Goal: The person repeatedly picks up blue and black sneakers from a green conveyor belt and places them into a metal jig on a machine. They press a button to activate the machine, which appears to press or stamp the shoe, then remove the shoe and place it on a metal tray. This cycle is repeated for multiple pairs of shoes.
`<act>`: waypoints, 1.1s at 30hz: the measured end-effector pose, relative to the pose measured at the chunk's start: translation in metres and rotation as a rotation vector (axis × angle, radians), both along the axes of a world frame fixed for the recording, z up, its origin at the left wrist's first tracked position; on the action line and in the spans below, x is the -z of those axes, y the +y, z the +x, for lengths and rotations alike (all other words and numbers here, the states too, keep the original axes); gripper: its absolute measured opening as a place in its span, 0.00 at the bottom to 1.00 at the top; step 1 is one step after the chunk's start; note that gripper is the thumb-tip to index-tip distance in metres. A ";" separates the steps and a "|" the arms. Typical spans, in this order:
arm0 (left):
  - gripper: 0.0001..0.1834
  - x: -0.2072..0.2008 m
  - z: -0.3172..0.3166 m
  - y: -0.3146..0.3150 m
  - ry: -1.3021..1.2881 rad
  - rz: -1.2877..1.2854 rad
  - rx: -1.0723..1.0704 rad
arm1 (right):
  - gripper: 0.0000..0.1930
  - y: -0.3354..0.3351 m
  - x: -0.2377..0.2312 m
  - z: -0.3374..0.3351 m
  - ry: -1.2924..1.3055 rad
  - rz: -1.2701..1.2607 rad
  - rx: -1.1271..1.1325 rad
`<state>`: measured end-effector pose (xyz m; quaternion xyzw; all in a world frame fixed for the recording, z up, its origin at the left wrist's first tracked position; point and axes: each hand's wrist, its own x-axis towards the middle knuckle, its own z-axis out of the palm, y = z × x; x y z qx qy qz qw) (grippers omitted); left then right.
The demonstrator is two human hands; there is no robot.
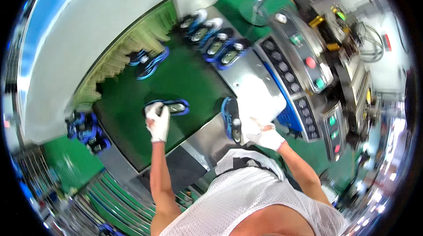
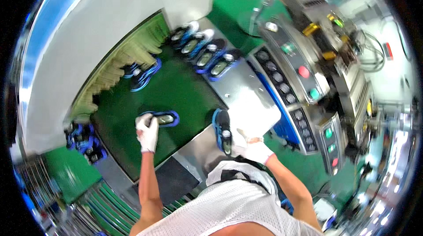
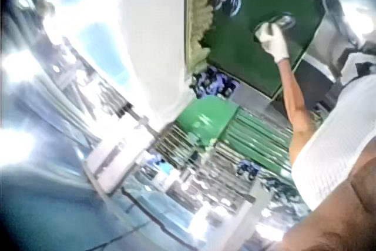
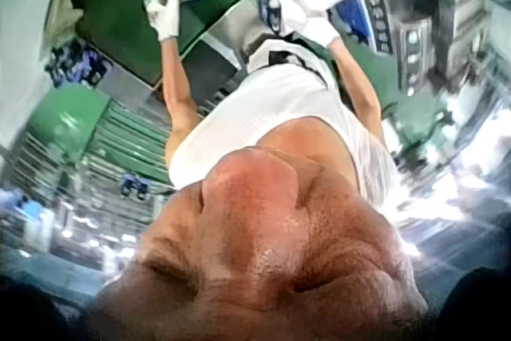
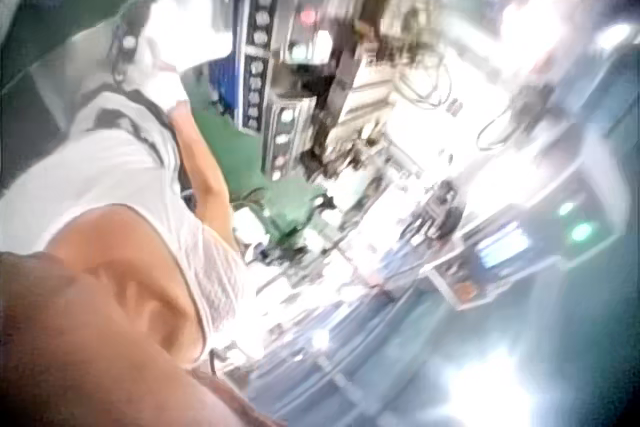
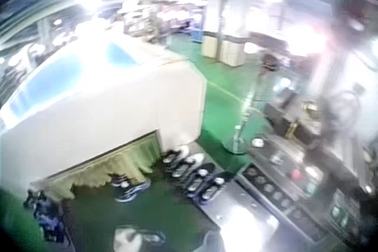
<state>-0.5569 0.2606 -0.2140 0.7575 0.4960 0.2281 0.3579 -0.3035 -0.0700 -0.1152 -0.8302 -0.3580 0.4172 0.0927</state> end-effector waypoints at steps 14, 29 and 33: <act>0.32 -0.241 0.335 -0.339 -0.510 0.314 1.528 | 0.40 -0.204 -0.109 0.070 0.150 0.325 1.067; 0.37 -0.191 0.619 -0.676 -0.120 -0.093 1.403 | 0.23 -0.481 -0.096 0.066 0.204 1.907 1.869; 0.40 -0.142 0.708 -0.727 0.108 -0.075 1.284 | 0.30 -0.508 -0.081 0.044 0.076 1.796 2.005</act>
